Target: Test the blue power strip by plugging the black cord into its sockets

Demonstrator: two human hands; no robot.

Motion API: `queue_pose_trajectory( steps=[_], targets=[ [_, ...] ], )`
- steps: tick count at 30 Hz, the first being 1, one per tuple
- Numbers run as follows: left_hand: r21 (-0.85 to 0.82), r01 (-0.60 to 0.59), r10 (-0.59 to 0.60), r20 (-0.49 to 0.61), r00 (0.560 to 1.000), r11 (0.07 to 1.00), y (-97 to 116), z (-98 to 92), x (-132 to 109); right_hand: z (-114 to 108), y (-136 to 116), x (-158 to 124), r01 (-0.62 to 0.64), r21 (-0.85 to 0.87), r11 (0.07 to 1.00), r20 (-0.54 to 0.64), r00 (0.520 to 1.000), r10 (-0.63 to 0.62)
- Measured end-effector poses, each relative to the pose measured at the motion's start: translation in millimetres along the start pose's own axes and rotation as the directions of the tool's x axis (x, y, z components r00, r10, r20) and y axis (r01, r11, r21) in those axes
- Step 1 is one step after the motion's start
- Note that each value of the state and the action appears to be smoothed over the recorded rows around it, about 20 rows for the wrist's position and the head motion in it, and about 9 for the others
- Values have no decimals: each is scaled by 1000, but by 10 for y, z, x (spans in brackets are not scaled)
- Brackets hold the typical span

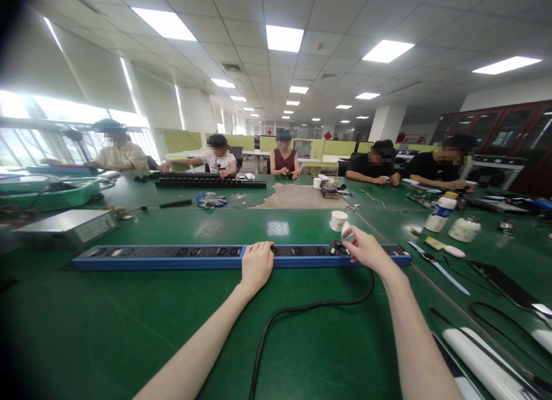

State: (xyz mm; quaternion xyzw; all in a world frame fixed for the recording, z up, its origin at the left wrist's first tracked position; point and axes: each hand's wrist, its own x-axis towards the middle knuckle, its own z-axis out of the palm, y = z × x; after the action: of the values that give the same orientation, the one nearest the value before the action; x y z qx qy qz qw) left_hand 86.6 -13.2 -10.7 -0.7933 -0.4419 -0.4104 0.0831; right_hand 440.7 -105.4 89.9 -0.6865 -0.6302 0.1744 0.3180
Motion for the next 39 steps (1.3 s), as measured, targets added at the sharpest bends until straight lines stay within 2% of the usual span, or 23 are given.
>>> queue_pose_trajectory(
  steps=[3, 6, 10, 14, 19, 22, 25, 30, 35, 39],
  targets=[
    [2, -2, 2, -3, 1000, 1000, -1, -2, 0, 95, -25, 51, 82, -196, 977, -70, 993, -98],
    [0, -3, 3, -3, 1000, 1000, -5, 1, 0, 155, -87, 77, 136, -397, 908, -91, 978, -186],
    [-1, -8, 8, -5, 1000, 1000, -11, 5, -1, 163, -177, 77, 124, -567, 814, -51, 981, -185],
    [-2, -6, 6, -6, 1000, 1000, -13, 8, -3, 162, -192, 70, 92, -616, 782, -44, 988, -150],
    [-3, 3, -3, -7, 1000, 1000, -4, 6, -4, 215, -185, 59, 39, -626, 779, 0, 999, -50],
    [-8, 9, -9, -8, 1000, 1000, 2, 5, -6, 249, -245, 31, 29, -656, 754, 52, 999, 6],
    [-14, 10, -11, -12, 1000, 1000, 3, 8, -7, 261, -335, 3, -2, -706, 708, 40, 998, 42],
    [-13, 10, -10, -8, 1000, 1000, 2, 8, -5, 296, -475, -3, -28, -745, 666, -44, 999, -7],
    [-14, 18, -18, -1, 1000, 1000, 13, 1, -9, 450, -575, -23, -104, -780, 617, -115, 993, 21],
    [-16, 19, -19, -2, 1000, 1000, 25, -4, -9, 497, -579, -45, -66, -805, 590, -90, 996, -12]
  ],
)
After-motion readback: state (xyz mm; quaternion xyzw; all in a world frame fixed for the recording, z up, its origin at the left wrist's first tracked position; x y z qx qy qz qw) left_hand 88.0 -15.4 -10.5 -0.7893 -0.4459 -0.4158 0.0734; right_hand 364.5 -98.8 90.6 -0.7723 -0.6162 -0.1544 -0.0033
